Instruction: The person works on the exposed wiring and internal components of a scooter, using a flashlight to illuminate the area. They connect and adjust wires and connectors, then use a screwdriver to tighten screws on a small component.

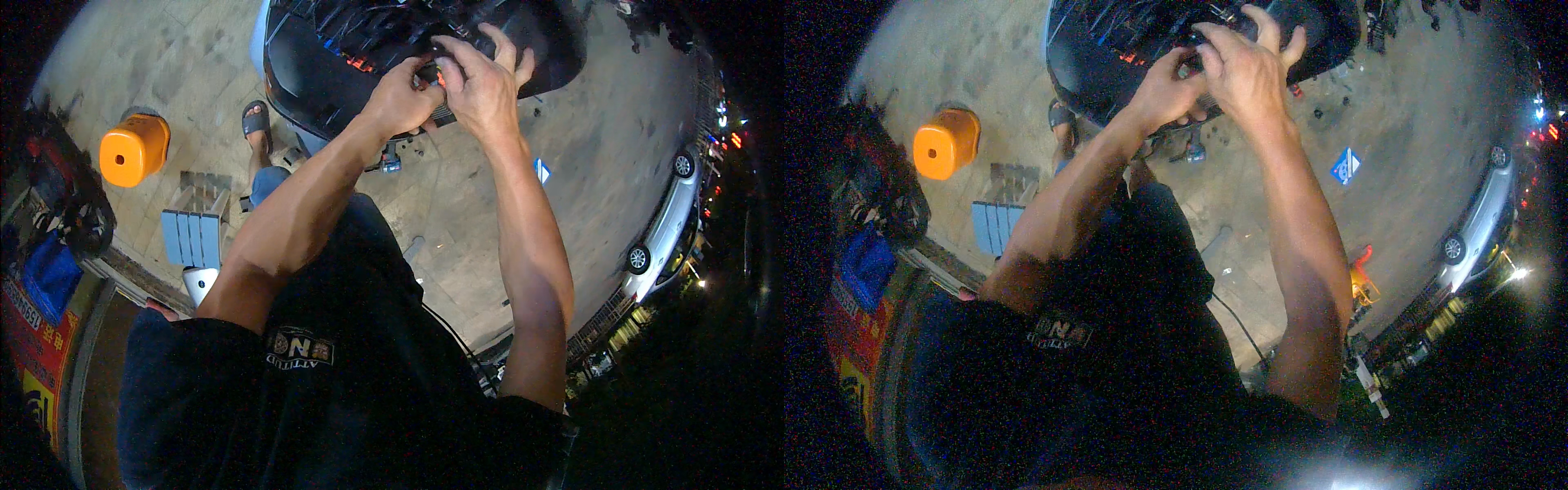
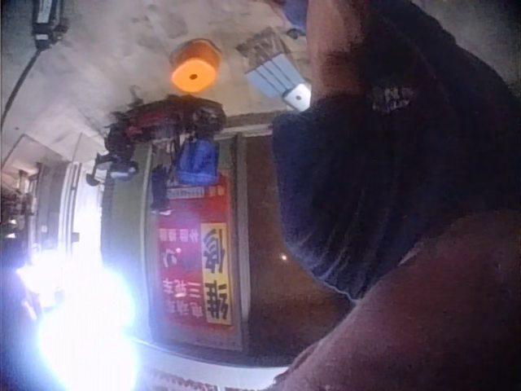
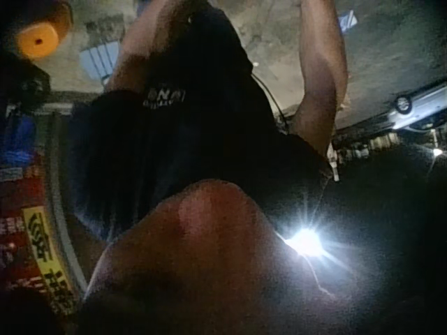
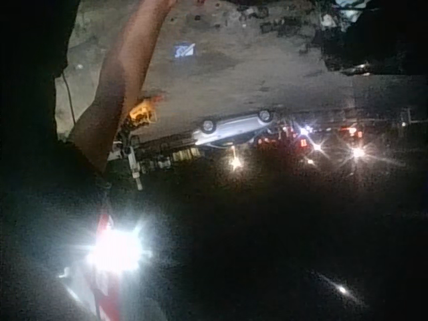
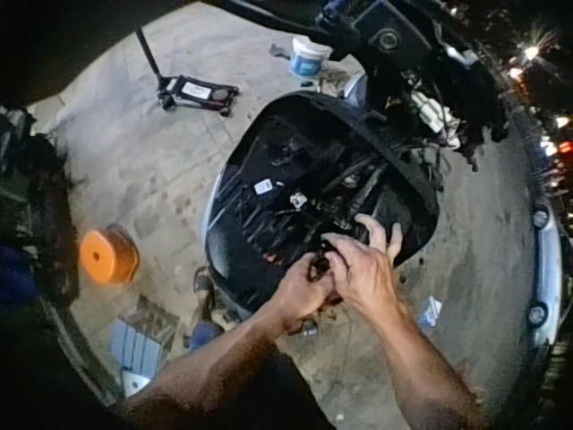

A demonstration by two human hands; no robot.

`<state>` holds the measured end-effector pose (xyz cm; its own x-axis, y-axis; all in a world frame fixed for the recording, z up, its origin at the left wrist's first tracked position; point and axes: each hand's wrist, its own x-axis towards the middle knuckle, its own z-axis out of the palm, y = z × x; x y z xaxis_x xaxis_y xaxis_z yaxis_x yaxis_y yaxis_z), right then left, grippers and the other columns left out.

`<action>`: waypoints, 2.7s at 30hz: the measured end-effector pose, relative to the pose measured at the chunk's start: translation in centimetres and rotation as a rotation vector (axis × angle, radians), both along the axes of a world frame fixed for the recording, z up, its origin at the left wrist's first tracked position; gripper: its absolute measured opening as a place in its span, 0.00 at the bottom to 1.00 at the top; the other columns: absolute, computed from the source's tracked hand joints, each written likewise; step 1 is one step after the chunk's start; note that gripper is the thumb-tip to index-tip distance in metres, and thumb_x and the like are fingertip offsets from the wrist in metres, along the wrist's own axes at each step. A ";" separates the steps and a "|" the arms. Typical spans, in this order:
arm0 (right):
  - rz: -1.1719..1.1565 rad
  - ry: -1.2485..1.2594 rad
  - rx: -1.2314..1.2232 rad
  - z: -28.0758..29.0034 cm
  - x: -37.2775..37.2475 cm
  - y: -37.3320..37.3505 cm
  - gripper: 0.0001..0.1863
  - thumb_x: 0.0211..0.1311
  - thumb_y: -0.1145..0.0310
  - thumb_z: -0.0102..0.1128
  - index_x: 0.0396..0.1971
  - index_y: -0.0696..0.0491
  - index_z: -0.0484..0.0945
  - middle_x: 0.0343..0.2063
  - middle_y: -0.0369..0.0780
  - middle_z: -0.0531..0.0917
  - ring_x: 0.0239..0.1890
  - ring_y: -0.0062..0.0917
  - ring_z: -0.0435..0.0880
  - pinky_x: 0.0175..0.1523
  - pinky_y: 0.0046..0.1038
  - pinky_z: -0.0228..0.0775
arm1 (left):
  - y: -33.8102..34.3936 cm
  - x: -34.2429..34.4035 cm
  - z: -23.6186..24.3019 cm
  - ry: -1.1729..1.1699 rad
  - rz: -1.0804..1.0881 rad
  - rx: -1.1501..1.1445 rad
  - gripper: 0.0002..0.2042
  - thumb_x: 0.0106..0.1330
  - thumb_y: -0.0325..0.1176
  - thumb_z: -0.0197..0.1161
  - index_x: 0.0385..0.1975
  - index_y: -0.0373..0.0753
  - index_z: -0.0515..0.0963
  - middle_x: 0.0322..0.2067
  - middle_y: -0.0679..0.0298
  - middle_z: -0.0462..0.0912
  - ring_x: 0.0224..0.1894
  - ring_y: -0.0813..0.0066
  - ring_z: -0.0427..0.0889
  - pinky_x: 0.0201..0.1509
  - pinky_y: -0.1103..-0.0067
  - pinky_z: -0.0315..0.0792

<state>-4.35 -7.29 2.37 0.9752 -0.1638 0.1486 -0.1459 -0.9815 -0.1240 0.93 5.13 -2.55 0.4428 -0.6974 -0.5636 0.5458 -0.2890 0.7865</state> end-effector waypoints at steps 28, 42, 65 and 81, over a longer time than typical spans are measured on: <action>-0.192 0.212 -0.162 -0.5 2.7 1.6 0.08 0.59 0.56 0.60 0.31 0.42 0.82 0.24 0.36 0.84 0.45 0.31 0.76 0.62 0.59 0.41 | -1.0 -0.8 -3.9 -0.712 -0.161 0.044 0.20 0.60 0.40 0.61 0.47 0.34 0.76 0.44 0.44 0.81 0.48 0.43 0.78 0.51 0.62 0.72; -0.279 0.271 -0.165 -0.9 3.1 2.5 0.08 0.62 0.58 0.58 0.31 0.43 0.84 0.25 0.36 0.84 0.47 0.30 0.75 0.66 0.59 0.38 | -0.8 -0.4 -4.9 -0.647 -0.186 -0.041 0.27 0.56 0.49 0.64 0.49 0.33 0.74 0.49 0.45 0.77 0.53 0.47 0.75 0.56 0.62 0.70; -0.006 0.008 0.077 -0.1 1.0 -0.4 0.07 0.53 0.60 0.66 0.31 0.43 0.85 0.27 0.32 0.85 0.46 0.26 0.78 0.65 0.59 0.39 | 2.4 -0.8 1.6 -0.040 0.090 0.009 0.24 0.64 0.38 0.56 0.59 0.33 0.68 0.30 0.52 0.83 0.34 0.65 0.85 0.40 0.70 0.76; 0.022 -0.016 0.033 -0.4 1.5 -0.7 0.13 0.47 0.66 0.67 0.37 0.42 0.84 0.28 0.34 0.85 0.48 0.28 0.77 0.63 0.55 0.43 | 0.7 5.0 3.0 -0.746 0.069 0.156 0.18 0.61 0.42 0.58 0.30 0.29 0.83 0.28 0.45 0.84 0.32 0.51 0.85 0.39 0.65 0.77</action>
<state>-2.84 -7.94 2.02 0.9761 -0.1479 0.1592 -0.1225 -0.9796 -0.1590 5.94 5.79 0.44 0.7845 -0.5910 -0.1876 -0.0933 -0.4116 0.9066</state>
